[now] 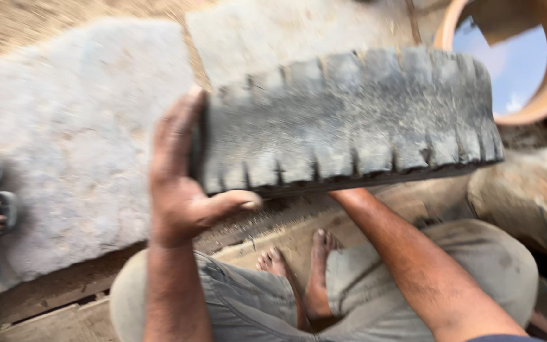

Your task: The person sits on a wooden floor and manipulates a small vehicle tire, rotating it to inspect the tread and sidewalls. They use a metal tool to probe the tire surface, likely checking for punctures or embedded debris, while occasionally dipping the tool into a nearby bowl of water.

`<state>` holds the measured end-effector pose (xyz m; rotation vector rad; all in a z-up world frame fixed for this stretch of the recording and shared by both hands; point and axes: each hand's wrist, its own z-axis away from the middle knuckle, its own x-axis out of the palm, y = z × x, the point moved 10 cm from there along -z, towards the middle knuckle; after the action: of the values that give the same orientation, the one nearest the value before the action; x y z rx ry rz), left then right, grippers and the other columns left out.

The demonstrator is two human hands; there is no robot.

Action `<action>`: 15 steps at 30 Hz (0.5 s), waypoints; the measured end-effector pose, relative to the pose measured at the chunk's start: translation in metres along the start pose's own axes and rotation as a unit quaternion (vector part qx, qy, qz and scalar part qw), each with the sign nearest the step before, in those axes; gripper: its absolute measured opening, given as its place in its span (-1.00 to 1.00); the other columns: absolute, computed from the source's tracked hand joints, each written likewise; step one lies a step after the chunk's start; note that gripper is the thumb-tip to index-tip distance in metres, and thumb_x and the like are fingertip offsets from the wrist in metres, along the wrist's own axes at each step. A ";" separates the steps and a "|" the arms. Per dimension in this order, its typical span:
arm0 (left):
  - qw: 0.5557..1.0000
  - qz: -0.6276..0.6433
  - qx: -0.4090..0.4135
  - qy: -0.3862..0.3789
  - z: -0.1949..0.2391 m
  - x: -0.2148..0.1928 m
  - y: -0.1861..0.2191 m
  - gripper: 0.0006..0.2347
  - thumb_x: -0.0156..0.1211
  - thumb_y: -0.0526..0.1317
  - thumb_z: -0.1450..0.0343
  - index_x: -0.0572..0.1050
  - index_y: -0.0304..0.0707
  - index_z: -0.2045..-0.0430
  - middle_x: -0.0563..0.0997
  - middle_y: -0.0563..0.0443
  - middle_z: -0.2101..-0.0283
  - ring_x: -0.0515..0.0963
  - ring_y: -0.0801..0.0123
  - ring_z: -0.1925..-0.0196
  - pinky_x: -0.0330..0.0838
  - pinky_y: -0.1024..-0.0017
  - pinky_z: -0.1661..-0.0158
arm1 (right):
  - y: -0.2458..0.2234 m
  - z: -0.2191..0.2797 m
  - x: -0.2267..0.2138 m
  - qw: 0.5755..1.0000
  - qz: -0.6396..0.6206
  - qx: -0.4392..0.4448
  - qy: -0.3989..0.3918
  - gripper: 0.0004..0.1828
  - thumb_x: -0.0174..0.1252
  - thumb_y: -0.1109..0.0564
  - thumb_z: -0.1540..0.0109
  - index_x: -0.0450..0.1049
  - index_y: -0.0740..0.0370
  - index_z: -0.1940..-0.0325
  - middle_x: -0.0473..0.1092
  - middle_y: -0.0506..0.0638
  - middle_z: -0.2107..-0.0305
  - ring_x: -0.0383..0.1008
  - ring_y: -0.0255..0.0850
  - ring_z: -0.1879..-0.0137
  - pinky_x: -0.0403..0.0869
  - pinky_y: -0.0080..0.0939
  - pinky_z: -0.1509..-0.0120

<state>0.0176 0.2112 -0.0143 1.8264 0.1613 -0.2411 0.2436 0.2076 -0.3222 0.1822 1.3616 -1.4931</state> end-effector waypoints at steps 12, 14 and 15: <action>0.990 -0.131 0.018 0.051 0.008 -0.007 0.019 -0.01 0.52 0.29 -0.09 0.34 -0.29 -0.39 0.41 -0.20 -0.41 0.41 0.07 -0.49 0.33 0.17 -0.47 | -0.014 0.008 -0.013 0.966 0.247 0.059 0.054 -0.20 0.13 0.12 -0.17 0.12 0.06 -0.51 0.00 0.34 -0.43 -0.12 0.32 -0.53 -0.12 0.43 -0.51; 0.989 -0.137 0.024 0.056 0.010 -0.006 0.022 -0.03 0.52 0.29 -0.09 0.35 -0.28 -0.38 0.39 -0.21 -0.43 0.38 0.05 -0.51 0.32 0.14 -0.46 | -0.015 0.005 -0.015 0.959 0.271 0.060 0.064 -0.16 0.13 0.11 -0.15 0.10 0.11 -0.54 -0.04 0.37 -0.44 -0.17 0.35 -0.55 -0.13 0.38 -0.54; 0.988 -0.141 0.026 0.058 0.011 -0.005 0.022 -0.03 0.52 0.30 -0.10 0.36 -0.27 -0.37 0.38 -0.22 -0.45 0.37 0.03 -0.53 0.31 0.12 -0.46 | -0.013 0.003 -0.015 0.955 0.282 0.062 0.068 -0.13 0.12 0.11 -0.14 0.09 0.13 -0.55 -0.05 0.38 -0.45 -0.20 0.37 -0.56 -0.14 0.36 -0.56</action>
<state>0.0168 0.1947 0.0052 1.8688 0.5007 -0.3383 0.2419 0.2108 -0.3025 0.7047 1.1886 -1.0916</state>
